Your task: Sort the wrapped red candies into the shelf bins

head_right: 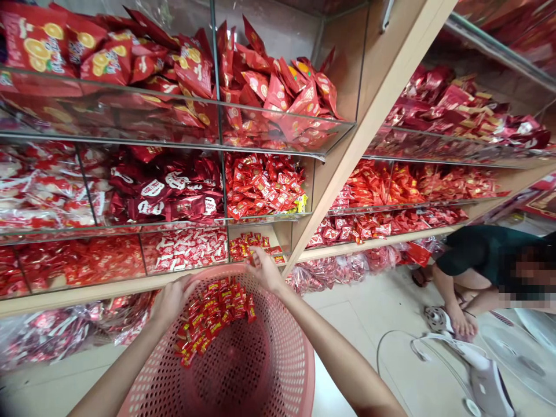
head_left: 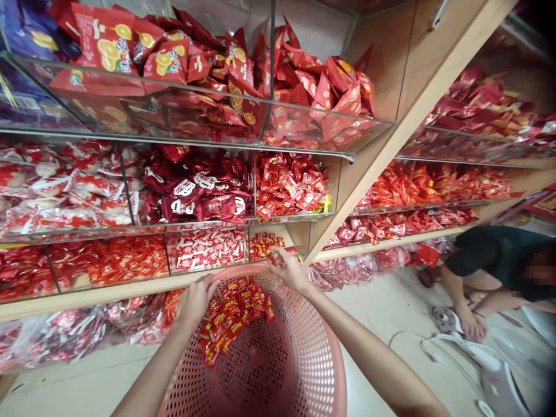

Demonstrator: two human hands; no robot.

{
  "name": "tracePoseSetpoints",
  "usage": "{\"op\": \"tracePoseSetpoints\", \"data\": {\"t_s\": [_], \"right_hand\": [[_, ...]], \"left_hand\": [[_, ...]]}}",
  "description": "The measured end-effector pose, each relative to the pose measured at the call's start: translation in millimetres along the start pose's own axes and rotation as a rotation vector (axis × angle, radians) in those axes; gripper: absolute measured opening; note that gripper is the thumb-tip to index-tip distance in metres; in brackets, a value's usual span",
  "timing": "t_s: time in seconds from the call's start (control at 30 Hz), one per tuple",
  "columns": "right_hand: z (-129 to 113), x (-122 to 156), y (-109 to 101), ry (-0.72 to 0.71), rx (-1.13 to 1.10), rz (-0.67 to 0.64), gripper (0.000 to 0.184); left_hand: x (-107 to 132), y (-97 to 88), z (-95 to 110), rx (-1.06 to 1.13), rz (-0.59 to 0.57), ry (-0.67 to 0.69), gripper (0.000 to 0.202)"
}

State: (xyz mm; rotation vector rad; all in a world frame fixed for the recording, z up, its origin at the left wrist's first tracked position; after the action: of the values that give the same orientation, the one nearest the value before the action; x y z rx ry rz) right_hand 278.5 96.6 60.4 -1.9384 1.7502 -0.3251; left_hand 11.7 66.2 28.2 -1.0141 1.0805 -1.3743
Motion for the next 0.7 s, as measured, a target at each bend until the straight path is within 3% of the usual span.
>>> {"op": "tracePoseSetpoints", "data": {"t_s": [0.17,0.3,0.47,0.7], "right_hand": [[32.1,43.4,28.6,0.160,0.186,-0.162,0.030],[54.9,52.0,45.1,0.252,0.275,-0.269,0.025],[61.6,48.3,57.0,0.384,0.550,-0.213,0.023],[51.1,54.6,61.1,0.460,0.484,-0.169,0.016]], "left_hand": [[-0.8,2.2,-1.1,0.005,0.004,-0.005,0.043],[-0.5,2.1,-0.6,-0.011,0.002,-0.004,0.045],[-0.1,1.7,-1.1,-0.014,0.004,0.003,0.045],[-0.4,1.2,-0.4,-0.009,0.008,0.010,0.045]]}}
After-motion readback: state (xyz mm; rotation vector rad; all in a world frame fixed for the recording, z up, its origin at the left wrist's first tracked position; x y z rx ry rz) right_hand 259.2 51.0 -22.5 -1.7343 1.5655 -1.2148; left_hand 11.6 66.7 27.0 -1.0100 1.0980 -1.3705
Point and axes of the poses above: each hand's wrist, its own x-axis away from the middle knuckle, its own y-axis out of the palm, z = x × y, the point moved 2 cm from there along -x, towards the middle knuckle, and after that the axes turned 3 degrees about y, right-handed, at the moved point
